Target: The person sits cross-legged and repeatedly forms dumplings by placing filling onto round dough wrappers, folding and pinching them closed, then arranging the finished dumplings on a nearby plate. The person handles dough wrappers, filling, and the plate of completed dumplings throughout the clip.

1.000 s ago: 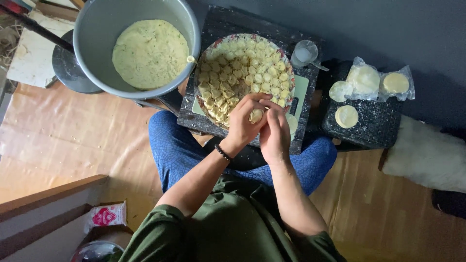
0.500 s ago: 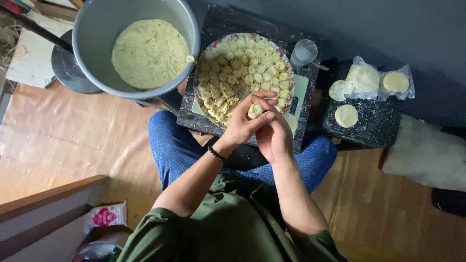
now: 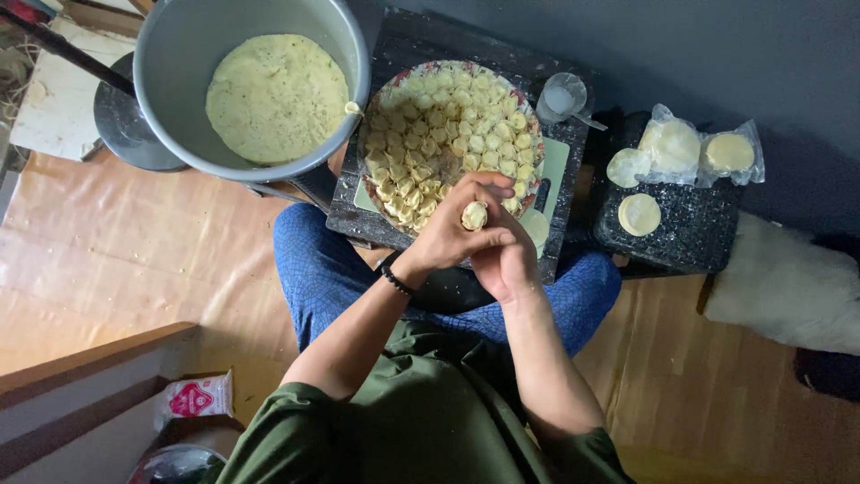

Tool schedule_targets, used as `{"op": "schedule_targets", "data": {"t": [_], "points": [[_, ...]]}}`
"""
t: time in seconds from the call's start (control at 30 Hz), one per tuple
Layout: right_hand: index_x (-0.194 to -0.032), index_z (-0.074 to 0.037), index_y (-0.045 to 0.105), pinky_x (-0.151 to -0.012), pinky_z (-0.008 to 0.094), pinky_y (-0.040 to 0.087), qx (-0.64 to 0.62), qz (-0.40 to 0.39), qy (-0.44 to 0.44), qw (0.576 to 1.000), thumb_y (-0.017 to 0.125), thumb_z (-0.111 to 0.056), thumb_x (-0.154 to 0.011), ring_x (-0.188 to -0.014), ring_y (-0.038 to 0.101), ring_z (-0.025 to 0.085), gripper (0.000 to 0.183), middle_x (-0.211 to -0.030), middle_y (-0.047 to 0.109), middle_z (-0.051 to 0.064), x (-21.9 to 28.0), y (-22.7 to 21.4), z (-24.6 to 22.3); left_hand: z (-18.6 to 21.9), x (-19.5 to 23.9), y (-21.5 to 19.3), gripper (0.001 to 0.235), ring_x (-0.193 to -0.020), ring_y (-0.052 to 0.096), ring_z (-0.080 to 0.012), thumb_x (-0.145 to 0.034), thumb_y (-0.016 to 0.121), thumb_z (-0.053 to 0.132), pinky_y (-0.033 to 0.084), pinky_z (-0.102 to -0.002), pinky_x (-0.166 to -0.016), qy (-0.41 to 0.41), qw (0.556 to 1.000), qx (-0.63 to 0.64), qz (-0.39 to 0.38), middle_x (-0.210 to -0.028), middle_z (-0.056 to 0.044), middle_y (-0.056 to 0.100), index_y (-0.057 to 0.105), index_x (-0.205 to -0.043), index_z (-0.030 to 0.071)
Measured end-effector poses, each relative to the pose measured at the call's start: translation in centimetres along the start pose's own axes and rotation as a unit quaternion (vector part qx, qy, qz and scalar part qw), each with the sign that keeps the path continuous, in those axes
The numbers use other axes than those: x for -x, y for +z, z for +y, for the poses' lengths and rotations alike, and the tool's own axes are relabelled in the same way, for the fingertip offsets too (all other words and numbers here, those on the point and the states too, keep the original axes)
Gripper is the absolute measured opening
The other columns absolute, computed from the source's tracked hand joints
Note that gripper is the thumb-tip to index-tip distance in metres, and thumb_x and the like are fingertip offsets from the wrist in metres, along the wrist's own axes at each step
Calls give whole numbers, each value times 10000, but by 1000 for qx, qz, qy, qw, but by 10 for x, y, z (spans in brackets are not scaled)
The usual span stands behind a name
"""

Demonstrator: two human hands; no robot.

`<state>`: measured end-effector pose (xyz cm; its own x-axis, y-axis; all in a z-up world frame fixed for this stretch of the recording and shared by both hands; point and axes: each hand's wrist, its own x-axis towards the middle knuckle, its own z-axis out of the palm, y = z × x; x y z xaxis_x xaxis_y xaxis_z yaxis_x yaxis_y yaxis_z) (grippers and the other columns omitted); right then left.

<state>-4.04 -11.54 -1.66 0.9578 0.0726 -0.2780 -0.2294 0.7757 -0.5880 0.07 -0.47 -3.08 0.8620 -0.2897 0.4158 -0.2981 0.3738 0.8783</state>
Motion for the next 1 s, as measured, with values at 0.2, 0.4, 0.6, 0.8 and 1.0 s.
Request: {"op": "schedule_targets", "data": {"t": [0.2,0.4,0.6,0.8,1.0], "points": [[-1306,32,605,-992,470,537,30,-30,-7,999,622,-208,-991,-1153,599,336,396,-1246,630,258,3,5,-3,2,-1,-1,268,-1090,702,-376,-810,889,122,526,-508,-970,9,1000,17,23,-1175,-224,663,645,-851,20],[-1319,-16,628,-1058,496,529,-9,-27,-18,999,662,-248,-961,-1197,608,352,428,-1295,638,254,-14,-51,25,18,-6,-2,253,-1120,698,-348,-842,873,205,521,-461,-979,21,998,-64,20,-1131,-146,683,683,-932,65],[-1369,-5,588,-1093,563,474,26,-38,-5,999,598,-254,-977,-1282,567,406,465,-1384,573,333,-18,-34,25,0,-1,-6,212,-1066,703,-340,-864,853,188,512,-469,-952,-1,999,-39,35,-1133,-181,703,680,-876,65],[-1397,38,548,-1087,595,458,5,-44,-6,999,567,-205,-989,-1269,564,450,476,-1393,541,368,-38,-77,47,1,-2,-13,238,-1055,702,-324,-850,865,164,505,-464,-959,-2,999,-29,34,-1139,-192,688,653,-882,61],[-1398,19,551,-1105,578,444,9,-30,-10,999,580,-236,-985,-1283,542,412,487,-1396,543,338,-27,-49,40,-4,-2,-14,195,-1055,712,-334,-837,866,127,514,-463,-951,3,999,-12,31,-1133,-204,698,692,-870,47]]}}
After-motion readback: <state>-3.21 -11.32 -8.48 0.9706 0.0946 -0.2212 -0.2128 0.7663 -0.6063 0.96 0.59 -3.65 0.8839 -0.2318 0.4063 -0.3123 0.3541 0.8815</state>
